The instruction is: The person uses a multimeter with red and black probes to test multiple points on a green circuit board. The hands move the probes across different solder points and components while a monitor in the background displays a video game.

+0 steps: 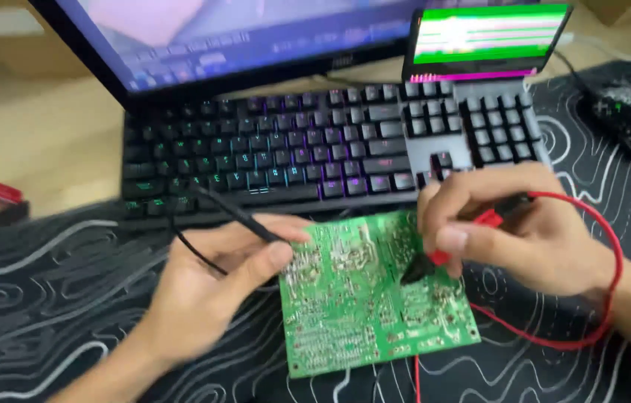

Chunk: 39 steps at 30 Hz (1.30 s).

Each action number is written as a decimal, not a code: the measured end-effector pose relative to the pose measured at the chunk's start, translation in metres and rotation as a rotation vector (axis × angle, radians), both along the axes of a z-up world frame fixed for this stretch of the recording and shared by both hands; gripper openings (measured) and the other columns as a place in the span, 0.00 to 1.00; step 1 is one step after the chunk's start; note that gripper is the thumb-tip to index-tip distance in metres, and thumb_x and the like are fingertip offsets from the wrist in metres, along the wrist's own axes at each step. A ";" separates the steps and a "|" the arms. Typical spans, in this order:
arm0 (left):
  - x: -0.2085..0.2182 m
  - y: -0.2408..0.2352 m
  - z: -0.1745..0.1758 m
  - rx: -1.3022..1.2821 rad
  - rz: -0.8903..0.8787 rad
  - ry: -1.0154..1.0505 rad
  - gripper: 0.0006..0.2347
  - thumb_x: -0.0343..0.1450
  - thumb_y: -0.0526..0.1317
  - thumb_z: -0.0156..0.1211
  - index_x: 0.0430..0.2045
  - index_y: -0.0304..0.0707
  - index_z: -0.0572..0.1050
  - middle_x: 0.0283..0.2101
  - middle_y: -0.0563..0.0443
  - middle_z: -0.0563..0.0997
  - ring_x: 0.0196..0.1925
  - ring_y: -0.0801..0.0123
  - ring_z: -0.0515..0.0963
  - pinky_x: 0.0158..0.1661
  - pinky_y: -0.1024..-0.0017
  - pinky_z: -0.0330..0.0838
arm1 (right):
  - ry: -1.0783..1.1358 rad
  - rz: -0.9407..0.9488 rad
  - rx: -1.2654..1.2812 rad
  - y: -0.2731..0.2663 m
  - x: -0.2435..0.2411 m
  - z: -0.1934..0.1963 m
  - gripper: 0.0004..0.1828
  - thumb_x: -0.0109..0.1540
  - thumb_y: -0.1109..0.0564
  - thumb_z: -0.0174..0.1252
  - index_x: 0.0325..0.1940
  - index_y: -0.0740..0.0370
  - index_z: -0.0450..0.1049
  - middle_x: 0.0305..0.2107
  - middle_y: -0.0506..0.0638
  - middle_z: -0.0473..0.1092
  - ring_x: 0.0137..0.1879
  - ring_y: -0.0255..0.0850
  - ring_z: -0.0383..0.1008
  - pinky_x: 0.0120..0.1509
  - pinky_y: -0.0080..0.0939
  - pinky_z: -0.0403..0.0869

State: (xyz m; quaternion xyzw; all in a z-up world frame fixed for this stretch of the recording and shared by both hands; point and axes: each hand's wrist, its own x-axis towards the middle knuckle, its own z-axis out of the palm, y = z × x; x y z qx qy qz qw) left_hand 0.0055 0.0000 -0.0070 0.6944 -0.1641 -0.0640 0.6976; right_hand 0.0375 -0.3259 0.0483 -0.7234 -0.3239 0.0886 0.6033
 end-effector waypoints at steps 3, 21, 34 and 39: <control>0.002 -0.001 -0.001 0.013 0.007 0.009 0.09 0.78 0.38 0.67 0.47 0.36 0.89 0.56 0.43 0.94 0.58 0.65 0.93 0.57 0.69 0.89 | 0.063 -0.083 -0.011 -0.002 0.001 -0.007 0.18 0.74 0.54 0.57 0.32 0.64 0.80 0.26 0.51 0.75 0.33 0.39 0.75 0.26 0.29 0.79; -0.006 0.002 0.000 -0.037 -0.026 -0.045 0.09 0.80 0.37 0.64 0.48 0.34 0.88 0.58 0.40 0.93 0.64 0.58 0.92 0.66 0.63 0.89 | 0.158 -0.095 0.041 -0.006 0.010 -0.032 0.25 0.78 0.53 0.50 0.28 0.64 0.73 0.22 0.51 0.65 0.27 0.39 0.63 0.30 0.31 0.63; -0.015 0.006 0.001 -0.025 0.025 0.024 0.08 0.77 0.35 0.68 0.45 0.34 0.91 0.59 0.33 0.93 0.63 0.52 0.93 0.61 0.62 0.89 | 0.076 -0.016 -0.036 -0.003 0.019 -0.023 0.23 0.77 0.51 0.53 0.30 0.60 0.78 0.24 0.48 0.73 0.35 0.42 0.73 0.39 0.38 0.73; -0.013 0.008 -0.008 -0.081 0.011 0.050 0.10 0.78 0.39 0.67 0.43 0.32 0.91 0.59 0.28 0.93 0.64 0.48 0.92 0.65 0.55 0.84 | 0.076 -0.050 -0.024 -0.001 0.018 -0.017 0.22 0.77 0.50 0.53 0.31 0.59 0.78 0.25 0.48 0.75 0.35 0.43 0.75 0.46 0.41 0.78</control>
